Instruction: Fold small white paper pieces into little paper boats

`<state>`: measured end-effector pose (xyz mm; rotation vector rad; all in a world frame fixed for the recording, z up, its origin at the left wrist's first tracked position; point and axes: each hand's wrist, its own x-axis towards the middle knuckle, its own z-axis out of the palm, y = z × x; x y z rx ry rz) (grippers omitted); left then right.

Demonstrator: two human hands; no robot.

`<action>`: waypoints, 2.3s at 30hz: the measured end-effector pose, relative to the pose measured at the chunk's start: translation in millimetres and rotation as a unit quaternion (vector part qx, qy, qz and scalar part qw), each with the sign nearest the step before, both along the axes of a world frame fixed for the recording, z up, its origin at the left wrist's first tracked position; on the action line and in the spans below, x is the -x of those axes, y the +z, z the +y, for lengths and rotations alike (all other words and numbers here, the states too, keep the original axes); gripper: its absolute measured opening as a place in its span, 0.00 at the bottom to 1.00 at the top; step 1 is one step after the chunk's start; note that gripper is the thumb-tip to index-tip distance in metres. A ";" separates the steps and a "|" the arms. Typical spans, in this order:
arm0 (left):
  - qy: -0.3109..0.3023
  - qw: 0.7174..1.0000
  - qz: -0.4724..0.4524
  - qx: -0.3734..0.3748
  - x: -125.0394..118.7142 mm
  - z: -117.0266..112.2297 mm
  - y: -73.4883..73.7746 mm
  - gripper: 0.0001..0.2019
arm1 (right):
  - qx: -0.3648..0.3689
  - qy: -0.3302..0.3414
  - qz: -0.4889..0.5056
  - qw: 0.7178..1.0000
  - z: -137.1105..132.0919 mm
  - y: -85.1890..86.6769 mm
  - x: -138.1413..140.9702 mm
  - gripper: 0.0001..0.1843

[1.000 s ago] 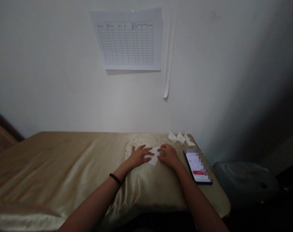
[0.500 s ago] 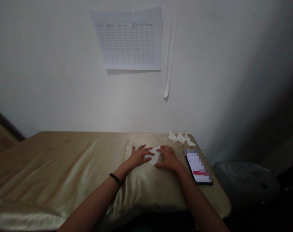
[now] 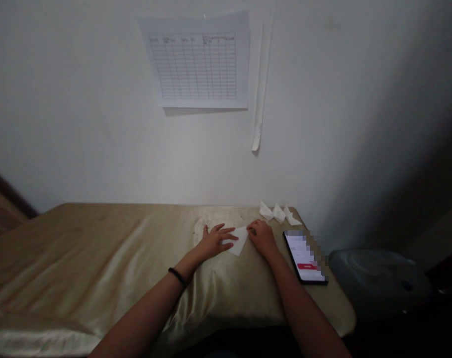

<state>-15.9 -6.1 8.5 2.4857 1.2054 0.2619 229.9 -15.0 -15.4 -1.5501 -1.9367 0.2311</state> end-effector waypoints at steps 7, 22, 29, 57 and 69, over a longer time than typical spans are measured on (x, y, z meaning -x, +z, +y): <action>0.001 1.000 -0.001 0.002 -0.4 -1.1 2.1 0.15 | 0.023 0.001 -0.019 1.000 0.5 2.4 -0.4 0.11; 0.001 1.000 -0.008 -0.004 0.3 -1.7 1.9 0.15 | 0.074 0.064 0.004 0.995 -25.9 11.3 5.4 0.35; -0.003 1.000 -0.014 -0.011 1.6 -0.2 -1.5 0.15 | 0.084 0.063 -0.023 0.994 -30.6 10.3 8.3 0.46; 0.097 0.994 -0.043 -0.023 24.6 12.0 5.0 0.11 | 0.041 0.102 0.030 0.993 -26.4 1.2 22.7 0.14; 0.127 0.990 -0.023 -0.053 9.3 -2.2 9.4 0.11 | 0.040 0.090 0.029 0.995 -27.5 4.1 25.1 0.15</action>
